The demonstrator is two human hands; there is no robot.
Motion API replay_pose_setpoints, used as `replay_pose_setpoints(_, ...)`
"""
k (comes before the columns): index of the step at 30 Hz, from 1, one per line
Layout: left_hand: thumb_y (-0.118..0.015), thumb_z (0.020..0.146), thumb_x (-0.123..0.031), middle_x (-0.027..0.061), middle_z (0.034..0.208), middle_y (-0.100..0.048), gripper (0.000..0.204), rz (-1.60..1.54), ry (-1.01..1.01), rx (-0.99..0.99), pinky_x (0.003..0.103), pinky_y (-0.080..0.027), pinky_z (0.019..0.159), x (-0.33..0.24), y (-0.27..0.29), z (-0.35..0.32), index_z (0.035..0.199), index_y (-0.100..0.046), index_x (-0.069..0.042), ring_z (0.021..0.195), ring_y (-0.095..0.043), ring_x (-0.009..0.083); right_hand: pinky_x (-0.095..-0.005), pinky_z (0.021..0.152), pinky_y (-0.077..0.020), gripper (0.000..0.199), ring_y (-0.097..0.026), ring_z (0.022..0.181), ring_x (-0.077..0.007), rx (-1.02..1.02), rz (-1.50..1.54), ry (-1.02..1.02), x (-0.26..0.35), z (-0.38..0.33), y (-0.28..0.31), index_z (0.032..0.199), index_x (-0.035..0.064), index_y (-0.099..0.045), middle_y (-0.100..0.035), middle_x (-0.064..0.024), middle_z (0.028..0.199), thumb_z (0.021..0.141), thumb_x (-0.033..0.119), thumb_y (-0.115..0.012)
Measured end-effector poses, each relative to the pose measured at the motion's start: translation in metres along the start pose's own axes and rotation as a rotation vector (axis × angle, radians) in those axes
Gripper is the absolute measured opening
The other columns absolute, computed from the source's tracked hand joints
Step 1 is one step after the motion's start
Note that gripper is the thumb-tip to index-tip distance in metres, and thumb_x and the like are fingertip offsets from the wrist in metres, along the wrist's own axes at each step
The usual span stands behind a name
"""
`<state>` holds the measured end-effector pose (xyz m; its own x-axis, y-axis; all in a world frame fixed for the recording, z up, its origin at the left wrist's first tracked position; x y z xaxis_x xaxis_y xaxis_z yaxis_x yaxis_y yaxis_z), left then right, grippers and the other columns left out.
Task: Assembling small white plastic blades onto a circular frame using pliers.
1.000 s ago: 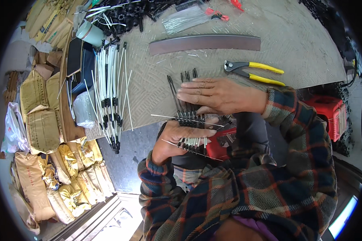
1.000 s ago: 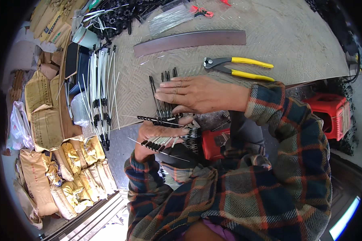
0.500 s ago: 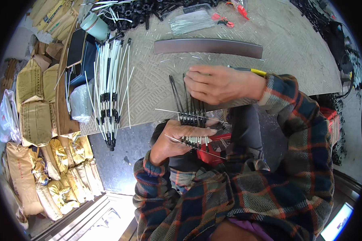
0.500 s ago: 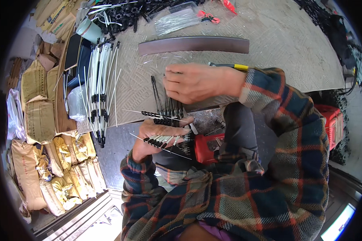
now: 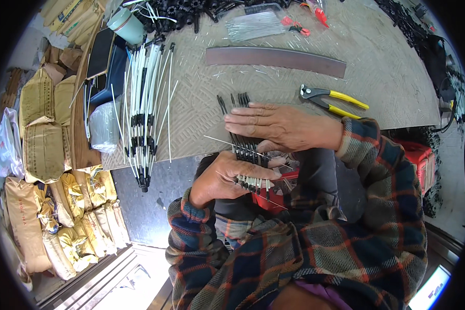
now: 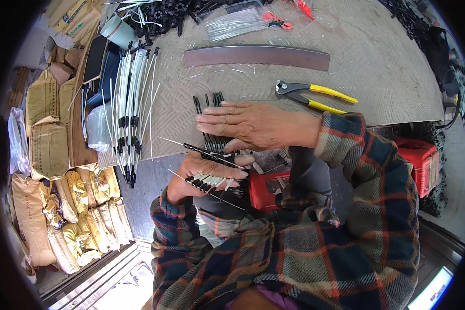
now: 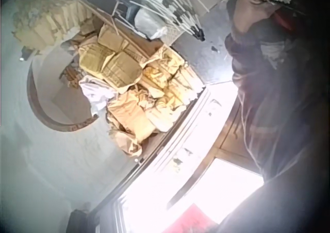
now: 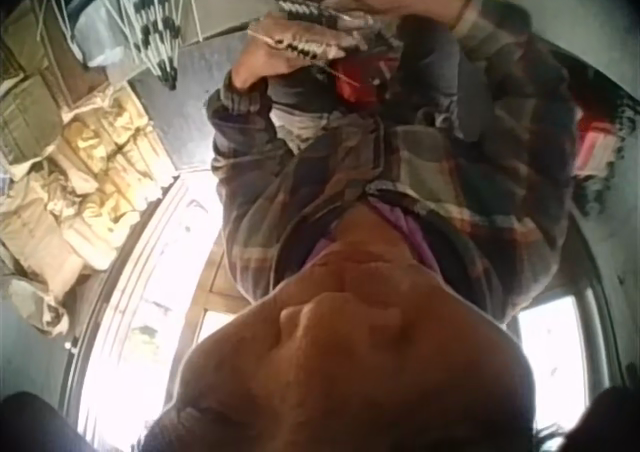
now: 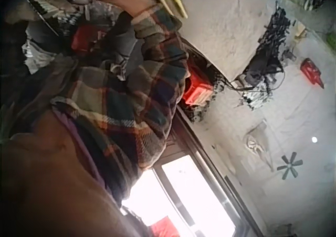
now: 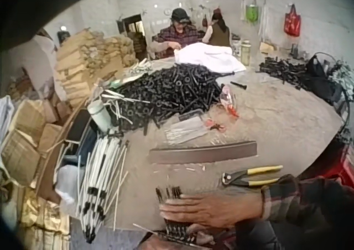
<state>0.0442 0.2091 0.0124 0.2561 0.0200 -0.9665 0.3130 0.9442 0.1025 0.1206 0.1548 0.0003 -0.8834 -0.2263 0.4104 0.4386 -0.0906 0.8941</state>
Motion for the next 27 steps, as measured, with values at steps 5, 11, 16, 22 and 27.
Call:
replay_pose_setpoints(5, -0.067, 0.065, 0.000, 0.0145, 0.109, -0.061, 0.037, -0.415, 0.316, -0.081, 0.033, -0.044, 0.089, 0.026, -0.013, -0.025, 0.102, -0.065, -0.005, 0.105, -0.057, 0.0286, -0.0378, 0.108, -0.0188, 0.057, -0.026, 0.131, -0.0211, -0.001, -0.045, 0.026, 0.001, 0.001, -0.004, 0.133, 0.0093, -0.033, -0.029, -0.0055, 0.141, 0.084, 0.034, -0.048)
replay_pose_setpoints(11, -0.067, 0.065, -0.017, 0.0137, 0.105, -0.062, 0.030, -0.227, 0.256, -0.309, 0.036, -0.047, 0.081, 0.040, -0.019, -0.041, 0.092, -0.066, -0.005, 0.093, -0.062, 0.0284, -0.0389, 0.107, -0.0226, 0.050, -0.030, 0.129, -0.0218, -0.049, -0.071, 0.014, -0.002, 0.002, -0.005, 0.128, 0.0092, -0.038, -0.037, -0.0068, 0.136, 0.088, 0.039, -0.042)
replay_pose_setpoints(16, -0.063, 0.071, -0.011, 0.0108, 0.098, -0.065, 0.024, 0.039, -0.026, -0.448, 0.031, -0.047, 0.083, 0.034, -0.023, -0.040, 0.093, -0.066, -0.003, 0.093, -0.062, 0.0250, -0.0397, 0.107, -0.0223, 0.054, -0.034, 0.125, -0.0263, -0.073, 0.041, -0.036, -0.004, 0.002, -0.004, 0.131, 0.0081, -0.033, -0.039, -0.0077, 0.135, 0.088, 0.042, -0.039)
replay_pose_setpoints(22, -0.072, 0.068, -0.003, 0.0114, 0.082, -0.066, 0.023, 0.443, -0.207, -0.766, 0.028, -0.049, 0.067, 0.017, -0.030, -0.044, 0.084, -0.055, -0.002, 0.076, -0.064, 0.0208, -0.0394, 0.105, -0.0273, 0.056, -0.039, 0.120, -0.0313, -0.104, 0.142, -0.081, -0.001, 0.001, 0.004, 0.135, 0.0077, -0.022, -0.046, -0.0056, 0.129, 0.089, 0.033, -0.043)
replay_pose_setpoints(27, -0.081, 0.057, -0.018, 0.0042, 0.081, -0.055, 0.050, 0.907, -0.184, -1.166, 0.034, -0.042, 0.069, 0.033, -0.045, -0.076, 0.095, -0.052, -0.005, 0.074, -0.055, 0.0233, -0.0387, 0.100, -0.0328, 0.053, -0.040, 0.118, -0.0324, -0.112, 0.153, -0.028, 0.010, 0.003, 0.006, 0.134, 0.0069, -0.024, -0.046, -0.0049, 0.130, 0.088, 0.017, -0.046)
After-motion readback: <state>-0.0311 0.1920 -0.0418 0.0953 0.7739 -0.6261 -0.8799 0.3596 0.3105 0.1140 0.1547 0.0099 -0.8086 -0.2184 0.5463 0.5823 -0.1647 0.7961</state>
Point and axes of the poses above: each hand's wrist, its own z-axis towards the middle knuckle, its own y-axis out of the back of the hand, x = y × z, the point moved 7 cm from there along z, towards the middle knuckle
